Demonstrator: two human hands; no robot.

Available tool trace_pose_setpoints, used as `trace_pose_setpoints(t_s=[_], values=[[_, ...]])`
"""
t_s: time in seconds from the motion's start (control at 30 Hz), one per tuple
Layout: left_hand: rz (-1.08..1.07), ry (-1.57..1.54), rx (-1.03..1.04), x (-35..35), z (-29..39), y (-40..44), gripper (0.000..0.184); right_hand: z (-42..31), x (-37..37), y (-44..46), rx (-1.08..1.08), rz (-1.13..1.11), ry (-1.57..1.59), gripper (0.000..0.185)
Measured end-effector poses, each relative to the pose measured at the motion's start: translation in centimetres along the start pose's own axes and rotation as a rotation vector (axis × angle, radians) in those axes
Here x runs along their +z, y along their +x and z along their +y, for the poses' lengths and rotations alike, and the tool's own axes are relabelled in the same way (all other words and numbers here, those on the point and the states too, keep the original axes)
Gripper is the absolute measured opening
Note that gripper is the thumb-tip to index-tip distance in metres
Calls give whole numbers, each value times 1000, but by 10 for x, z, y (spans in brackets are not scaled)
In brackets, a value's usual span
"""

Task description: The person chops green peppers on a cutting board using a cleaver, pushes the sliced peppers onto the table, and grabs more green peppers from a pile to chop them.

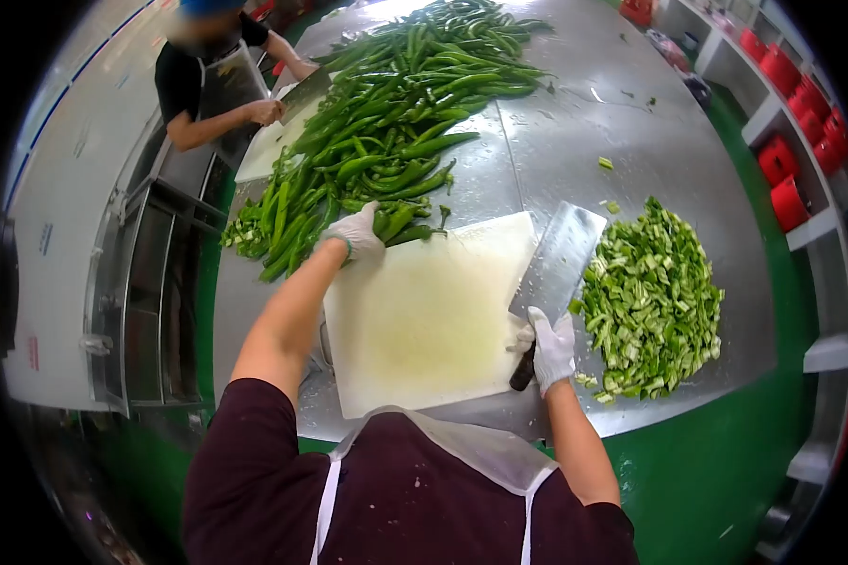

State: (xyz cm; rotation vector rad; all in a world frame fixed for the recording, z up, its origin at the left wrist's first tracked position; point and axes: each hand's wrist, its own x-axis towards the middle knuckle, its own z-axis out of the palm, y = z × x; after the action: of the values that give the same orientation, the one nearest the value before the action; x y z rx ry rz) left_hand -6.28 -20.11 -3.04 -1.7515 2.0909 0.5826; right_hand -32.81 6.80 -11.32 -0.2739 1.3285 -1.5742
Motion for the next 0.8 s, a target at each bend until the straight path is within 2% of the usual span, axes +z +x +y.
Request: trace_pose_setpoints(t_s=[0.07, 0.13, 0.2, 0.3, 0.43, 0.53, 0.57, 0.67, 0.7, 0.8], values=[[-30, -42, 34, 4, -8, 7, 94, 0, -1, -1, -13, -22, -3, 24], [94, -102, 55, 24, -15, 11, 85, 1, -3, 1, -24, -37, -5, 25], [246, -217, 132, 37, -11, -11, 77, -2, -1, -1, -14, 10, -2, 25], [346, -106, 150, 48, 8, -70, 71, -2, -2, -3, -9, 8, -14, 22], [384, 15, 348, 126, 12, -103, 73, 1, -5, -2, -73, -15, -120, 23], [531, -77, 515, 165, 14, -123, 73, 5, -9, 4, -8, -64, -69, 26], [409, -122, 464, 163, 21, -132, 73, 5, -8, 3, 9, -64, -73, 27], [387, 56, 561, 165, 36, -155, 69, 0, -3, 0, 68, -26, -118, 27], [336, 82, 526, 161, 42, -161, 67, -4, -1, -1, 85, -18, -122, 27], [552, 33, 650, 175, 35, -161, 64, -4, -2, 0, 82, -35, -122, 27]])
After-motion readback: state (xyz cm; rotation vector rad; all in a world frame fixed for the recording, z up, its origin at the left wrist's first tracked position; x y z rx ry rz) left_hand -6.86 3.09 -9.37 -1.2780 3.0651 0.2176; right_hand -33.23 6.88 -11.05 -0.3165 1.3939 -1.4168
